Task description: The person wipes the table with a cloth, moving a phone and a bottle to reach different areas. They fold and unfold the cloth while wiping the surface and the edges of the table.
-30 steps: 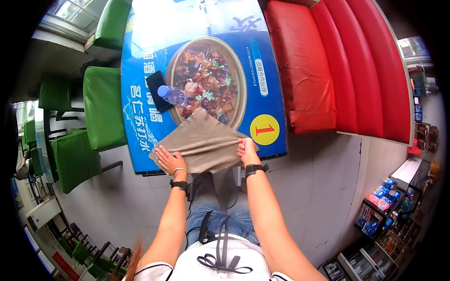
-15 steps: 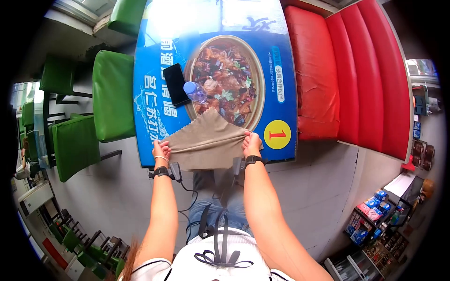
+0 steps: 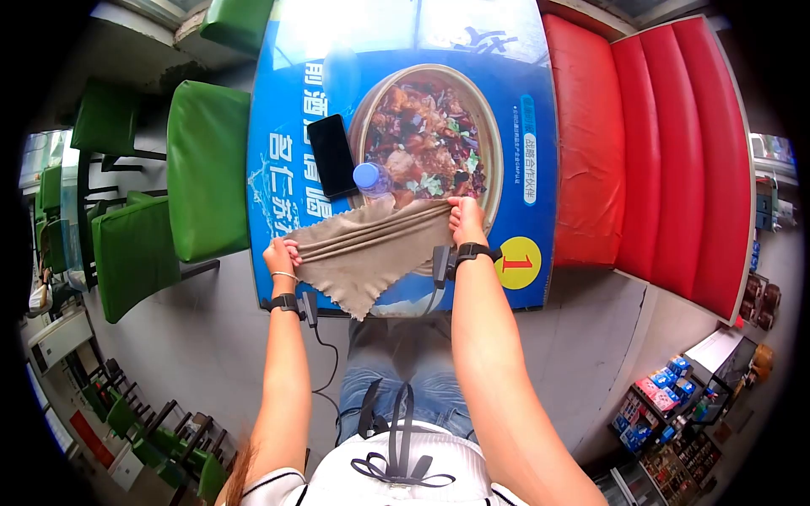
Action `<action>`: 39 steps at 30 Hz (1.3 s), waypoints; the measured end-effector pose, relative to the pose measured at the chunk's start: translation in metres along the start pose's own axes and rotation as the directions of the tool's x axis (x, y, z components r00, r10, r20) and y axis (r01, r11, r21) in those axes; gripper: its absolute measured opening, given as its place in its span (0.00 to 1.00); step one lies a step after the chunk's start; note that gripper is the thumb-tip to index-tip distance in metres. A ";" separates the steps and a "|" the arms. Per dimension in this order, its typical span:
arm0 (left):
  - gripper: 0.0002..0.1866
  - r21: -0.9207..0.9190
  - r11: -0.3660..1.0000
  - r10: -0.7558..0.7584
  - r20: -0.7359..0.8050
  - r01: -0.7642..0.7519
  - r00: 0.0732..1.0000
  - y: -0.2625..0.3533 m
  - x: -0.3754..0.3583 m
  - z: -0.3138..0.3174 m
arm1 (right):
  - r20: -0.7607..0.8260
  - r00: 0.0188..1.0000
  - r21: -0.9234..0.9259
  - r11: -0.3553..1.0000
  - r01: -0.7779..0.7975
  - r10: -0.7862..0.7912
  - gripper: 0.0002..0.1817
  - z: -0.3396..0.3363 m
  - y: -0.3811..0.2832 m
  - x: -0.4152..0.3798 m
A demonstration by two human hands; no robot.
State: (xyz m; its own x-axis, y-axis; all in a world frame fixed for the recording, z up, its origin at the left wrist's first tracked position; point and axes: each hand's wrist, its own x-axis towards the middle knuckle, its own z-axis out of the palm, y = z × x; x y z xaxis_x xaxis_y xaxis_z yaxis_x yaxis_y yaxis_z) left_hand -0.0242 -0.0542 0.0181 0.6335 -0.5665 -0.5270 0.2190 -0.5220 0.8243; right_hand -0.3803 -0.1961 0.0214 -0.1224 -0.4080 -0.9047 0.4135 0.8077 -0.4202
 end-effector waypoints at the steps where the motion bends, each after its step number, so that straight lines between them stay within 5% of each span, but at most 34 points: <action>1: 0.23 0.005 1.000 -0.007 -0.005 0.007 1.000 0.002 0.003 -0.002 | 0.021 0.999 0.031 0.998 0.046 -0.047 0.13 0.007 -0.005 0.001; 8: 0.22 0.227 0.974 -0.043 0.190 -0.002 0.981 0.046 0.064 0.021 | -0.030 0.998 -0.088 0.995 0.057 -0.060 0.14 0.053 -0.042 0.008; 13: 0.23 0.303 0.941 0.027 0.372 -0.149 0.928 0.069 0.091 0.040 | 0.065 0.992 -0.259 0.958 0.123 -0.110 0.13 0.078 -0.052 0.006; 23: 0.21 0.325 0.906 0.120 0.417 -0.271 0.901 0.103 0.120 0.094 | 0.198 0.976 -0.422 0.891 0.167 -0.089 0.06 0.124 -0.064 0.017; 28: 0.22 0.263 0.905 0.244 0.318 -0.333 0.916 0.086 0.118 0.097 | 0.218 0.941 -0.399 0.856 0.329 -0.259 0.06 0.119 -0.048 0.011; 36: 0.22 0.179 0.936 0.261 0.224 -0.303 0.939 0.026 0.036 0.083 | 0.274 0.960 -0.454 0.871 0.185 -0.060 0.05 0.074 0.035 -0.026; 39: 0.22 0.167 0.928 0.313 0.136 -0.333 0.940 0.000 -0.009 0.070 | 0.254 0.943 -0.496 0.808 0.319 -0.217 0.09 0.029 0.080 -0.025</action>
State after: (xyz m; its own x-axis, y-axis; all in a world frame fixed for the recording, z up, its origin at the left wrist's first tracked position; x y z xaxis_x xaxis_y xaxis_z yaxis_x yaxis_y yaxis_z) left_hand -0.0818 -0.0932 0.0085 0.5627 -0.7827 -0.2660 -0.1316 -0.4025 0.9059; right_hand -0.3185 -0.1338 0.0129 0.0243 -0.6678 -0.7439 -0.1522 0.7330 -0.6630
